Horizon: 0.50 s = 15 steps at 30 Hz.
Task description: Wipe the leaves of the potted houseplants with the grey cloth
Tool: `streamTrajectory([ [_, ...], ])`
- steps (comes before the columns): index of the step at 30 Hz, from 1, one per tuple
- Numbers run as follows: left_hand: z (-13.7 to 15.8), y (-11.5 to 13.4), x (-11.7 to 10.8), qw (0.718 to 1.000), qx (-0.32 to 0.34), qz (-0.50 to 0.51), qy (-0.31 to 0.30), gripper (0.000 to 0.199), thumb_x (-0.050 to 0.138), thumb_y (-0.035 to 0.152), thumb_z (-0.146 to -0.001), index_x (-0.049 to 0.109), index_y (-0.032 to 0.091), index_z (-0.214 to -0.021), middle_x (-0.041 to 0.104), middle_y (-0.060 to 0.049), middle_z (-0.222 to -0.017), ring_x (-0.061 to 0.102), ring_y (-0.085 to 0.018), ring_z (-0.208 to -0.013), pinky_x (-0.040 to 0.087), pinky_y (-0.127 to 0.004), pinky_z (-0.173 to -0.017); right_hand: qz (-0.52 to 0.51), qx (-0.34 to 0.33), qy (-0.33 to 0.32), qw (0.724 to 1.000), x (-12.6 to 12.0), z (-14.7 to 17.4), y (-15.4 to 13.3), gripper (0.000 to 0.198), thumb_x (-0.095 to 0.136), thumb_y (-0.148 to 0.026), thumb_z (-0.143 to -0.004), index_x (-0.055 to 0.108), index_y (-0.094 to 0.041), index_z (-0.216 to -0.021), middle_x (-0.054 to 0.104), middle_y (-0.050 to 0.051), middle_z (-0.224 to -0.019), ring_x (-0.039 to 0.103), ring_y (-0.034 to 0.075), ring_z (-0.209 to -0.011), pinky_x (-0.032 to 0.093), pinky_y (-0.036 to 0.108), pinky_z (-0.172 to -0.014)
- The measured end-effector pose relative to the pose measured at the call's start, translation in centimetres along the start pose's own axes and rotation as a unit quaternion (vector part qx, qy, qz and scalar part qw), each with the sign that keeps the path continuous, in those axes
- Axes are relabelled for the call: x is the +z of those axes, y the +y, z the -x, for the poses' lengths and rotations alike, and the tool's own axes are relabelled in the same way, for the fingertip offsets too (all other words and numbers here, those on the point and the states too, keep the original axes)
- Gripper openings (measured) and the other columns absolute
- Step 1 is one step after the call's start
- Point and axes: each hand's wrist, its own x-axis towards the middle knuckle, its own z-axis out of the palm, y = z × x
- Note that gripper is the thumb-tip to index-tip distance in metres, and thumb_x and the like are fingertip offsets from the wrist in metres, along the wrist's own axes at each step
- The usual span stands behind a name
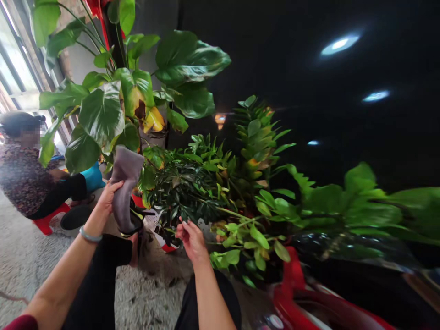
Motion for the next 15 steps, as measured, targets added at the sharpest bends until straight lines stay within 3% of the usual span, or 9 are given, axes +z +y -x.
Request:
streamTrajectory([
  [2, -0.3, -2.5, -0.1, 0.998, -0.058, -0.014, 0.028, 0.036, 0.079, 0.021, -0.061, 0.068, 0.013, -0.095, 0.072, -0.004, -0.069, 0.065, -0.017, -0.053, 0.055, -0.028, -0.056, -0.003, -0.005, -0.003, 1.0, 0.1, 0.0, 0.1, 0.04, 0.092, -0.033, -0.051, 0.073, -0.016, -0.082, 0.066, -0.002, -0.056, 0.054, 0.008, -0.043, 0.048, 0.021, -0.046],
  [4, 1.3, -5.7, -1.3, 0.987, -0.14, -0.053, 0.052, 0.033, 0.079, 0.022, -0.062, 0.067, 0.012, -0.09, 0.069, -0.004, -0.061, 0.063, -0.018, -0.049, 0.053, -0.029, -0.051, -0.004, -0.007, -0.005, 1.0, 0.1, -0.1, 0.1, 0.04, 0.091, -0.033, -0.053, 0.073, -0.015, -0.084, 0.066, -0.002, -0.057, 0.055, 0.008, -0.043, 0.048, 0.021, -0.045],
  [7, 4.9, -8.2, -3.2, 0.977, -0.206, -0.058, -0.016, 0.033, 0.079, 0.024, -0.061, 0.067, 0.012, -0.09, 0.069, -0.005, -0.061, 0.064, -0.02, -0.049, 0.052, -0.03, -0.05, -0.003, -0.004, -0.008, 1.0, -0.1, -0.3, 0.1, 0.041, 0.091, -0.033, -0.054, 0.073, -0.014, -0.086, 0.067, -0.002, -0.057, 0.056, 0.009, -0.043, 0.048, 0.021, -0.045],
  [10, 6.5, -5.7, -2.6, 0.985, -0.155, -0.042, -0.058, 0.038, 0.08, 0.025, -0.061, 0.068, 0.013, -0.095, 0.072, -0.005, -0.067, 0.065, -0.019, -0.052, 0.053, -0.028, -0.051, -0.001, -0.001, -0.011, 1.0, -0.2, -0.3, 0.1, 0.039, 0.09, -0.032, -0.055, 0.073, -0.014, -0.085, 0.067, -0.001, -0.057, 0.056, 0.009, -0.044, 0.048, 0.022, -0.046],
  [13, 4.7, -1.4, 0.7, 0.996, -0.065, -0.018, -0.062, 0.043, 0.079, 0.027, -0.064, 0.07, 0.012, -0.104, 0.074, -0.004, -0.075, 0.067, -0.019, -0.059, 0.055, -0.028, -0.058, 0.003, -0.005, -0.01, 1.0, 0.0, -0.2, 0.1, 0.036, 0.089, -0.032, -0.057, 0.073, -0.016, -0.085, 0.067, -0.002, -0.058, 0.056, 0.01, -0.044, 0.049, 0.023, -0.046],
  [15, 2.7, 0.2, 3.2, 0.997, -0.038, -0.002, -0.071, 0.046, 0.078, 0.025, -0.066, 0.069, 0.013, -0.109, 0.075, -0.004, -0.078, 0.068, -0.019, -0.063, 0.057, -0.028, -0.062, 0.006, -0.01, -0.009, 1.0, 0.2, 0.0, 0.1, 0.036, 0.088, -0.032, -0.058, 0.072, -0.017, -0.086, 0.067, -0.002, -0.059, 0.057, 0.01, -0.045, 0.049, 0.024, -0.047],
])
